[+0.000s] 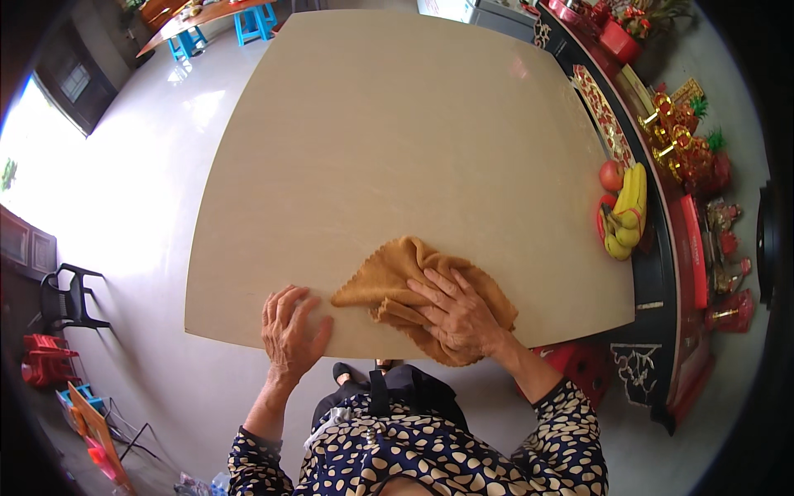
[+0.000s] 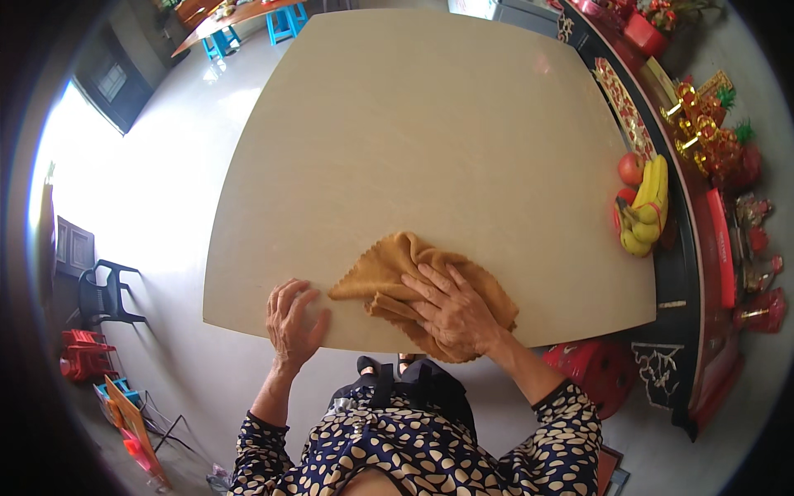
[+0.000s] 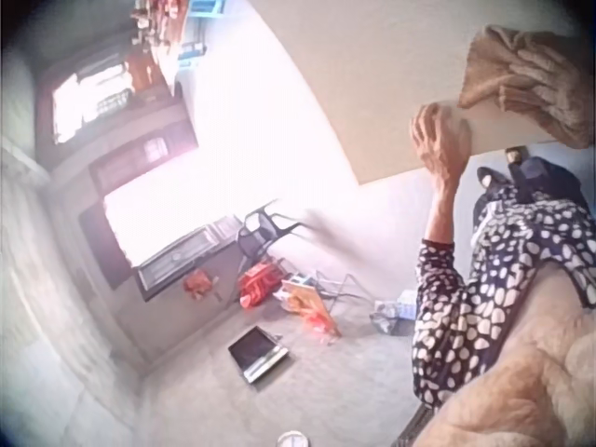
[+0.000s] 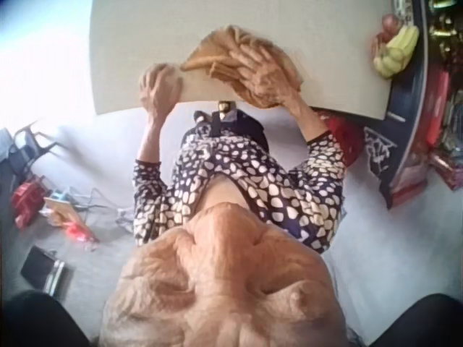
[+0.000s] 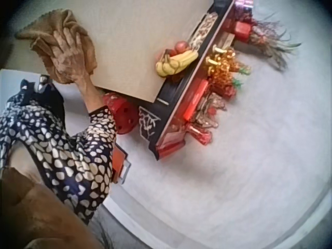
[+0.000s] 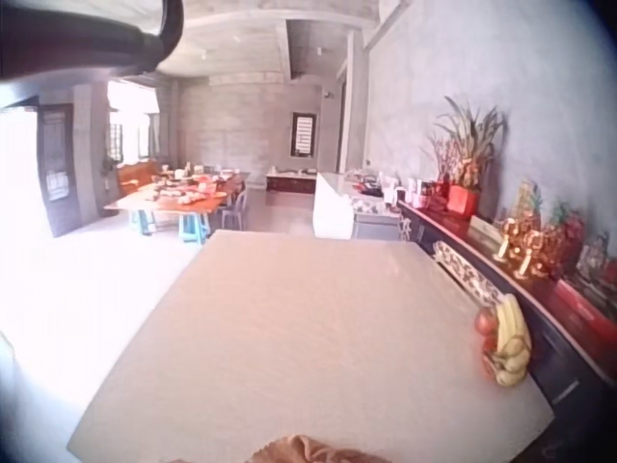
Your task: The person wipes a large, light-colored tabletop with a brown cloth, moving a bunch of bananas and an apple to the side to clear the surface. The person then proceeds to wipe the vertical sides and edges of the table structure.
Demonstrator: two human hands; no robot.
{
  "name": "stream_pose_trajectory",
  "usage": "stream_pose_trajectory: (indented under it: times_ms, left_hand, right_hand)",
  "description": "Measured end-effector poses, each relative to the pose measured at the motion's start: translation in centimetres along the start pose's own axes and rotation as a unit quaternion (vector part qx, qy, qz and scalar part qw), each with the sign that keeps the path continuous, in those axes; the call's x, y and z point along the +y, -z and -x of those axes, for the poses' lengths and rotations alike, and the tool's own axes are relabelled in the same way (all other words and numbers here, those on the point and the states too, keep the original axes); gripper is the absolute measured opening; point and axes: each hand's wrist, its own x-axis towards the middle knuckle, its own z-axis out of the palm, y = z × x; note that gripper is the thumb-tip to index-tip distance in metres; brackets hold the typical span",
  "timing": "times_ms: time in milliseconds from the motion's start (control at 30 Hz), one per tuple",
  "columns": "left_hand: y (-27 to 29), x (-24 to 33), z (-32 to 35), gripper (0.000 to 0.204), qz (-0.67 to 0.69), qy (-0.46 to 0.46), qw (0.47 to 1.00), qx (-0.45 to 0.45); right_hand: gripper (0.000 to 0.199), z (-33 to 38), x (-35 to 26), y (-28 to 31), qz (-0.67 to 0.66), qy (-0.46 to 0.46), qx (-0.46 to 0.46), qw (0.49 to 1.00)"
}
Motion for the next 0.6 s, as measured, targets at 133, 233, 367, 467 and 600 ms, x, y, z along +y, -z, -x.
stream_pose_trajectory:
  times_ms: [133, 233, 367, 467, 600]
  left_hand:
    - [0.4, 0.4, -0.1, 0.036, -0.006, 0.001, 1.000, -0.003]
    - [0.2, 0.2, 0.0, 0.035, -0.009, 0.005, 1.000, 0.004]
    - [0.4, 0.4, -0.2, 0.033, -0.007, 0.003, 1.000, 0.009]
    - [0.4, 0.2, -0.2, 0.028, -0.005, 0.008, 1.000, 0.019]
    - [0.0, -0.1, 0.1, 0.021, 0.001, 0.017, 0.999, 0.036]
  right_hand:
    - [0.033, -1.3, 0.8, -0.1, -0.006, -0.004, 0.005, 1.000]
    - [0.033, -4.8, 3.4, -0.4, 0.017, -0.010, 0.021, 1.000]
    - [0.040, -10.0, 7.7, -1.0, 0.047, -0.040, 0.055, 0.997]
    - [0.039, -13.8, 10.5, -1.0, 0.063, -0.063, 0.057, 0.994]
    - [0.039, -17.7, 14.4, -1.5, 0.083, -0.105, 0.070, 0.989]
